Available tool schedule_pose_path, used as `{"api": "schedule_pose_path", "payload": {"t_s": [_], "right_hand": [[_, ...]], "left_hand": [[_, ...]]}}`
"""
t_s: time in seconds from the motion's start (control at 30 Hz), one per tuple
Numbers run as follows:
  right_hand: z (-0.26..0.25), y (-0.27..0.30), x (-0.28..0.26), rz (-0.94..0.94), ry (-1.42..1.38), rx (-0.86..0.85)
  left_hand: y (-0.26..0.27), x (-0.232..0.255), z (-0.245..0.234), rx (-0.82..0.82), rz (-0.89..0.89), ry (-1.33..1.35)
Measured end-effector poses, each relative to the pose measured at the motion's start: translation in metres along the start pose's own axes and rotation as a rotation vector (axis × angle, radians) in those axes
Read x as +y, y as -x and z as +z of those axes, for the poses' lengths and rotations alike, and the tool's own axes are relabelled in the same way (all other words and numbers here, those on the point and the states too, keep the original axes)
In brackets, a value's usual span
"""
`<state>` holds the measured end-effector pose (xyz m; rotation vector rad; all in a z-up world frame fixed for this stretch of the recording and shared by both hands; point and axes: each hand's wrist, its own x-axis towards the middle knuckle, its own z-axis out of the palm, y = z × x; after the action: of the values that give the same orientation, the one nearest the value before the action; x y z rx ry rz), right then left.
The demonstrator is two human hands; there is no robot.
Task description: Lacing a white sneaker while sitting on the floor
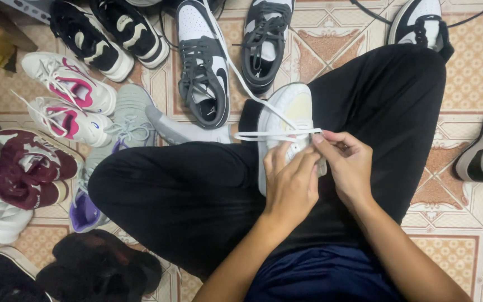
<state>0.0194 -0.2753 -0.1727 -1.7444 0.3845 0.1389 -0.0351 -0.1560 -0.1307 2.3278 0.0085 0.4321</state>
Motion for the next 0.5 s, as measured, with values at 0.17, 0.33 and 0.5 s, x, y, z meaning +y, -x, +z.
{"api": "schedule_pose_path", "payload": {"t_s": [0.17,0.33,0.5], "right_hand": [[0.002,0.011,-0.012,0.004,0.005,0.009],[0.004,0.014,-0.006,0.025,-0.005,0.026],[0.002,0.013,-0.005,-0.091,0.002,0.010]], "left_hand": [[0.002,-0.001,0.006,0.001,0.037,-0.039],[0.004,-0.003,0.008,-0.012,0.046,-0.047],[0.005,-0.006,0.008,-0.033,0.046,-0.009]]}}
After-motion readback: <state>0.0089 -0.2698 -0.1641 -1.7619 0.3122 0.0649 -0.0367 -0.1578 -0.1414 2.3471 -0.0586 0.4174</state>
